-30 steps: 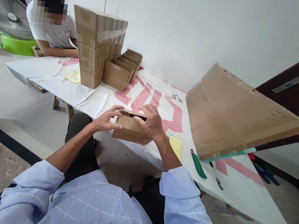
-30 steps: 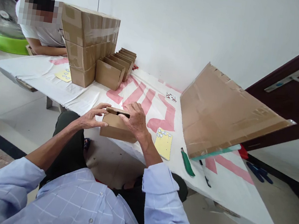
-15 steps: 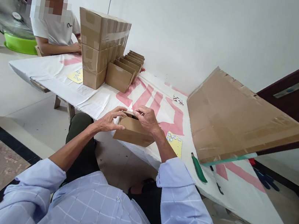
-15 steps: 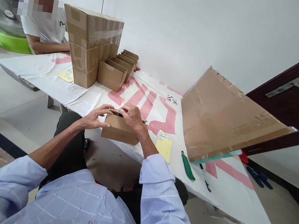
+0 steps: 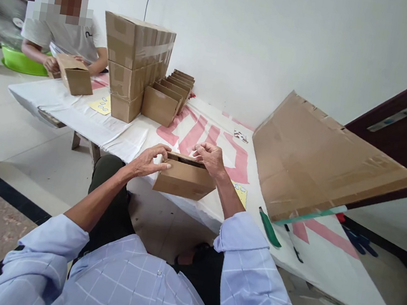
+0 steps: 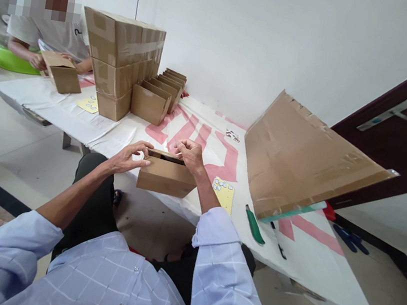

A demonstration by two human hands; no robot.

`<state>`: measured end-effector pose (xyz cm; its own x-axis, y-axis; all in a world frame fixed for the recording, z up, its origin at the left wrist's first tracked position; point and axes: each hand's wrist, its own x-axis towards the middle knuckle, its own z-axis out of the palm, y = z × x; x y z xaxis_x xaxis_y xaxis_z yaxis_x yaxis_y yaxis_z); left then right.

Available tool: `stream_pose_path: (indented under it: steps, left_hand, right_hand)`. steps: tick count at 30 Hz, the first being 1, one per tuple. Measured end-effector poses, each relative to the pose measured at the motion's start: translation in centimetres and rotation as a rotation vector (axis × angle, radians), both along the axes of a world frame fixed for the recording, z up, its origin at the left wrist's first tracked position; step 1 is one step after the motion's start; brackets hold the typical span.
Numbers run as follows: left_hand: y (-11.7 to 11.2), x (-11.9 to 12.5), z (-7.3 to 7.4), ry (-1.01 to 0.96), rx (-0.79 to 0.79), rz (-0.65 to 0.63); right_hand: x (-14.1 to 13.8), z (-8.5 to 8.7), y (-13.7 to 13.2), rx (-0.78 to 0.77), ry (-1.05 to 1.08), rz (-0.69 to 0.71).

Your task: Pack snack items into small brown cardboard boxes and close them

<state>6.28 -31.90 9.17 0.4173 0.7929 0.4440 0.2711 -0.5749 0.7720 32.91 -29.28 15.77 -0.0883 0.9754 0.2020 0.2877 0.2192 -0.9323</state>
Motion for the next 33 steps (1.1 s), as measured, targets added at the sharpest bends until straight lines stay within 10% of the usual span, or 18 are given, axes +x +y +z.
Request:
stream_pose_path:
  steps: [8,13,33]
  left_hand:
    - [0.6,1.0,0.4,-0.012,-0.002,0.084]
    - [0.5,0.9,0.3,-0.021,-0.007,0.088]
    - [0.2,1.1,0.5,0.003,0.013,0.078]
  right_hand:
    - [1.2,5.0,-1.0,0.210,-0.821,-0.060]
    - [-1.4,7.3,-1.6,0.073,-1.349,0.002]
    - [-5.0,7.8,-2.5,-0.032,-1.413,0.157]
